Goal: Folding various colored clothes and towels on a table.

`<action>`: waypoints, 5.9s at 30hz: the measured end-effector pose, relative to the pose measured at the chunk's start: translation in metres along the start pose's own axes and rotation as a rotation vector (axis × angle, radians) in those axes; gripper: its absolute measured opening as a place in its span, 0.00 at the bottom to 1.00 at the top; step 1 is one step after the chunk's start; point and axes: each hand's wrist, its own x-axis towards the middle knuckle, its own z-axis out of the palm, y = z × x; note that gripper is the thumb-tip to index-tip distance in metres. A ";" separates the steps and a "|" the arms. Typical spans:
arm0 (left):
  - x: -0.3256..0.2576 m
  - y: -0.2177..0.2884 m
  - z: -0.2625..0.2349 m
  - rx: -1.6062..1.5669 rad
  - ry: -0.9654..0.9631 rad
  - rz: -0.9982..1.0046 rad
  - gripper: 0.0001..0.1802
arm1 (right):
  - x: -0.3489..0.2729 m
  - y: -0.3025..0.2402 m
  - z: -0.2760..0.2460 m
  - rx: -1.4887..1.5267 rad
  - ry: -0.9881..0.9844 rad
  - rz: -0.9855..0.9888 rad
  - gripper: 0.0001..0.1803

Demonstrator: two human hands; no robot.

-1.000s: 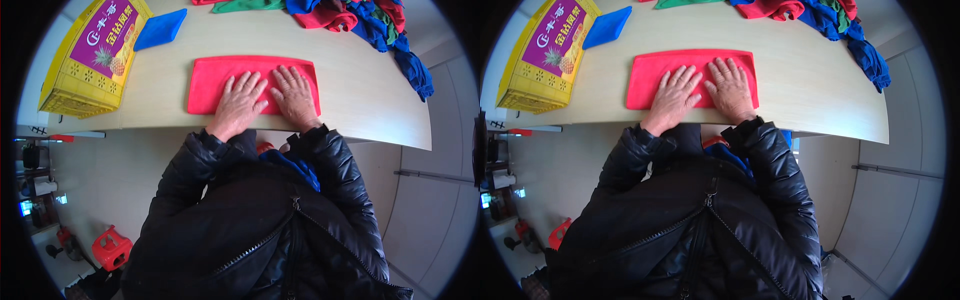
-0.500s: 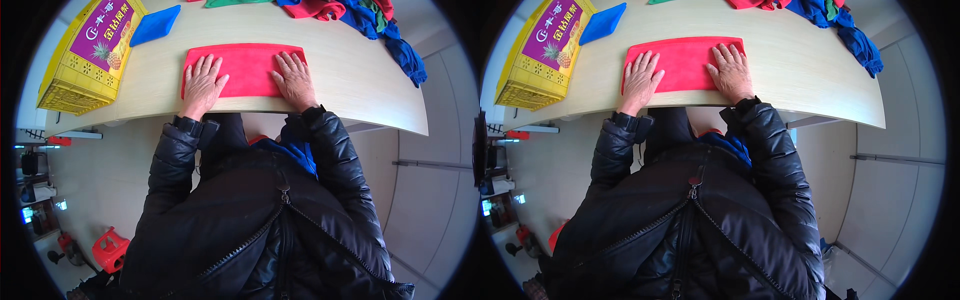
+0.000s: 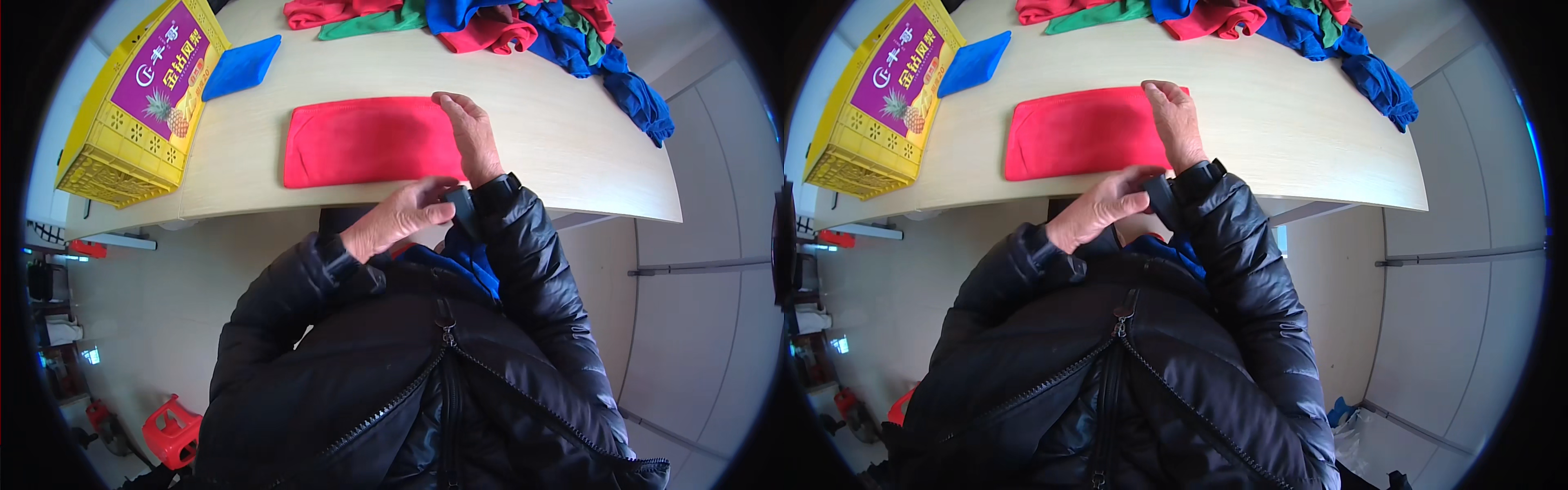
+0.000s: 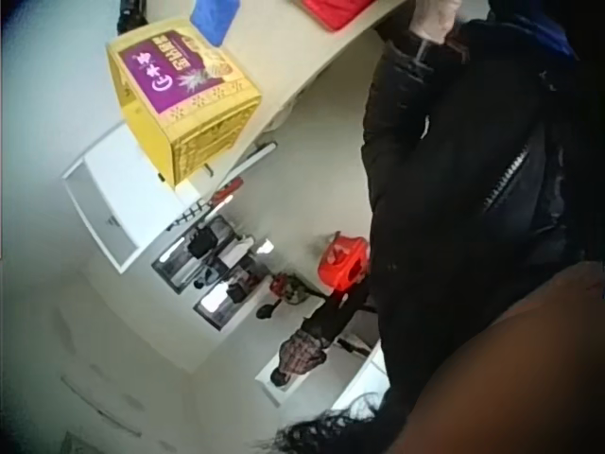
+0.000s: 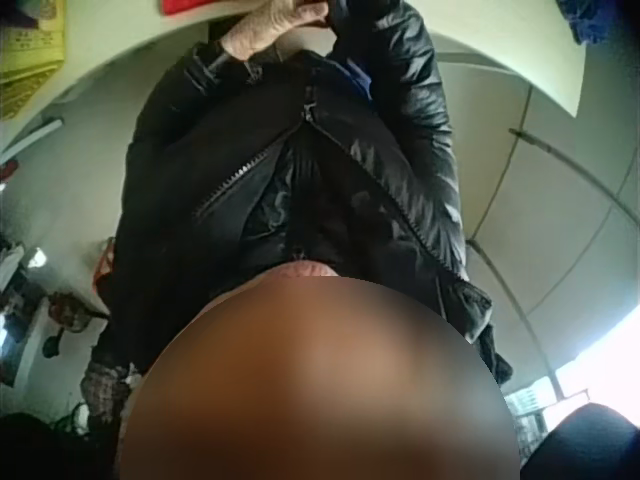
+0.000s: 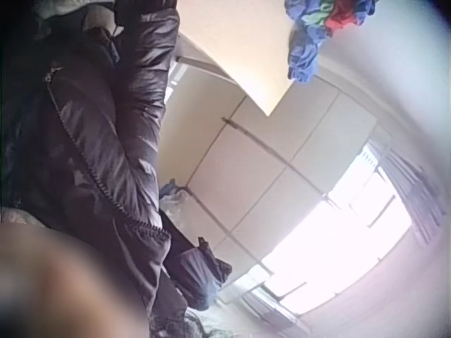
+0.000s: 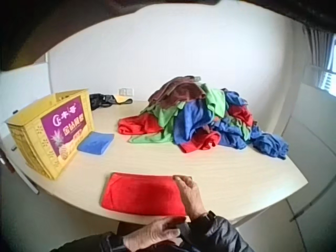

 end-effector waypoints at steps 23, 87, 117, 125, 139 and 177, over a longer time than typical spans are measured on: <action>0.020 -0.027 0.019 -0.662 -0.052 -0.473 0.15 | 0.002 0.013 0.007 -1.219 -0.253 -1.006 0.03; -0.012 -0.028 -0.147 1.617 0.432 -0.114 0.35 | -0.011 0.053 -0.023 -1.394 -0.256 -0.404 0.37; -0.009 -0.031 -0.097 1.601 0.278 0.080 0.32 | -0.054 0.052 0.027 -1.288 -0.382 -0.567 0.35; -0.030 -0.035 -0.142 1.670 0.619 -0.104 0.33 | -0.039 0.046 -0.045 -1.344 -0.207 -0.432 0.34; -0.025 -0.029 -0.161 0.504 0.670 -0.058 0.18 | -0.055 0.051 0.023 -1.194 -0.171 -0.449 0.36; 0.123 0.018 -0.055 0.682 0.186 -0.031 0.11 | -0.101 0.015 -0.008 -1.142 -0.755 -0.713 0.24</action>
